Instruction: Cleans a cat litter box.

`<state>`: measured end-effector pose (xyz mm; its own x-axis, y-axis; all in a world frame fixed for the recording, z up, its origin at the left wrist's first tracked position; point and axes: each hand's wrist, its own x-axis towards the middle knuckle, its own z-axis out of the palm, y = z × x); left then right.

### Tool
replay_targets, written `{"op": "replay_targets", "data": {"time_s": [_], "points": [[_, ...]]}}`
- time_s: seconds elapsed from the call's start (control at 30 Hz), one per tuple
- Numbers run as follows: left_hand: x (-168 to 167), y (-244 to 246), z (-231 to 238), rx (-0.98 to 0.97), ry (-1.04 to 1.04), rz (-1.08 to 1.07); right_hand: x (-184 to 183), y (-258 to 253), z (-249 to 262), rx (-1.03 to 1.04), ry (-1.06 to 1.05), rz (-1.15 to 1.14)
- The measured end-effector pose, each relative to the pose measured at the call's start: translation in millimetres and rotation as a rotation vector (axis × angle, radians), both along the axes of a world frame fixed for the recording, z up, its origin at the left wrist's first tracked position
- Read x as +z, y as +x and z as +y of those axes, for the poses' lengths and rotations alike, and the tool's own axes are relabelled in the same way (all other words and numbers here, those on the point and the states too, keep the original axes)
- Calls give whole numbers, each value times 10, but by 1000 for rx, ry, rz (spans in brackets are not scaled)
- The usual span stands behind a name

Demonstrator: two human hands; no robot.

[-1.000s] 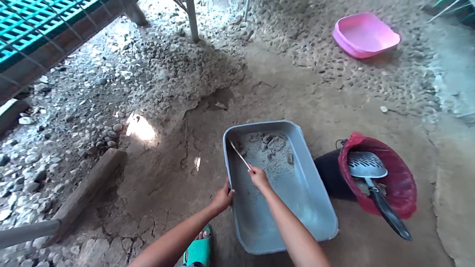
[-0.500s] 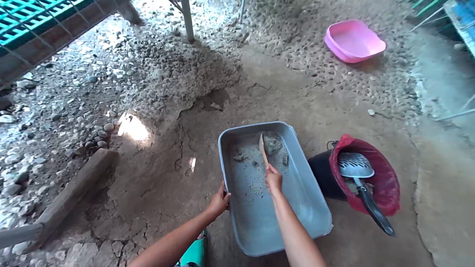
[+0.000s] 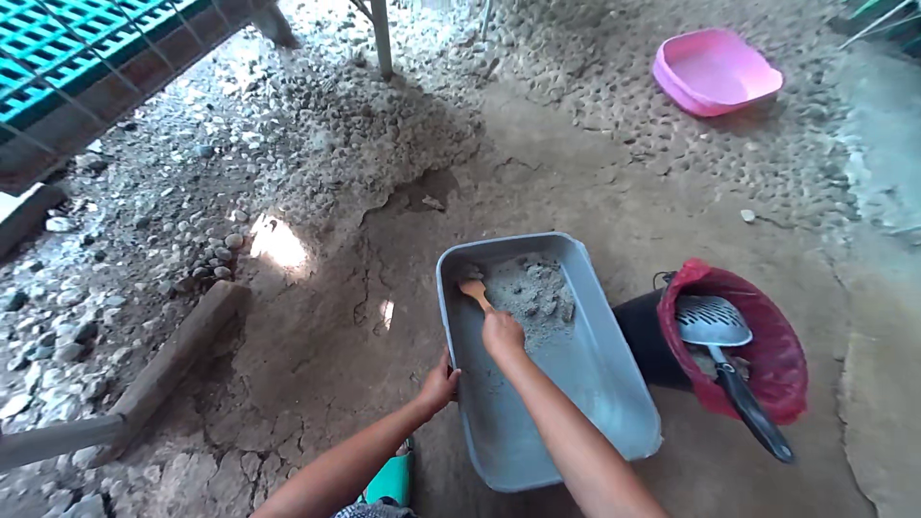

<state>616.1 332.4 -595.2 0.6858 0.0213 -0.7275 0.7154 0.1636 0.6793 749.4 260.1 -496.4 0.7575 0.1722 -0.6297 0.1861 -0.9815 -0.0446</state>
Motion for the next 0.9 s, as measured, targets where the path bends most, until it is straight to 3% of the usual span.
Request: {"op": "replay_targets", "data": {"time_s": [0.17,0.23,0.37,0.5,0.57,0.63,0.73,0.8,0.9], "points": [[54,44,-47,-21,-14,-18,299,-427,-234,8,-75,146],[162,-12,-134,-11,-35,-21,117,-516,-141,31,-88,131],[242,26,-115,-8,7,-35,-146,-151,156,-62,-23,10],[314,-30,-134,-11,-18,2,-172,47,-322,-294,223,-34],[120,-89,-176,1,-47,-32,-149,130,-684,-382,281,-49],[-30,-102,-182,4,-68,-44,44,65,-982,-336,222,-34],[-65,-92,-206,10,-79,-39,388,-464,-1093,-104,-28,39],[-58,-85,-214,18,-81,-43,311,-722,-994,14,-146,96],[26,-68,-224,14,-70,-20,-3,-501,-709,34,-132,65]]}}
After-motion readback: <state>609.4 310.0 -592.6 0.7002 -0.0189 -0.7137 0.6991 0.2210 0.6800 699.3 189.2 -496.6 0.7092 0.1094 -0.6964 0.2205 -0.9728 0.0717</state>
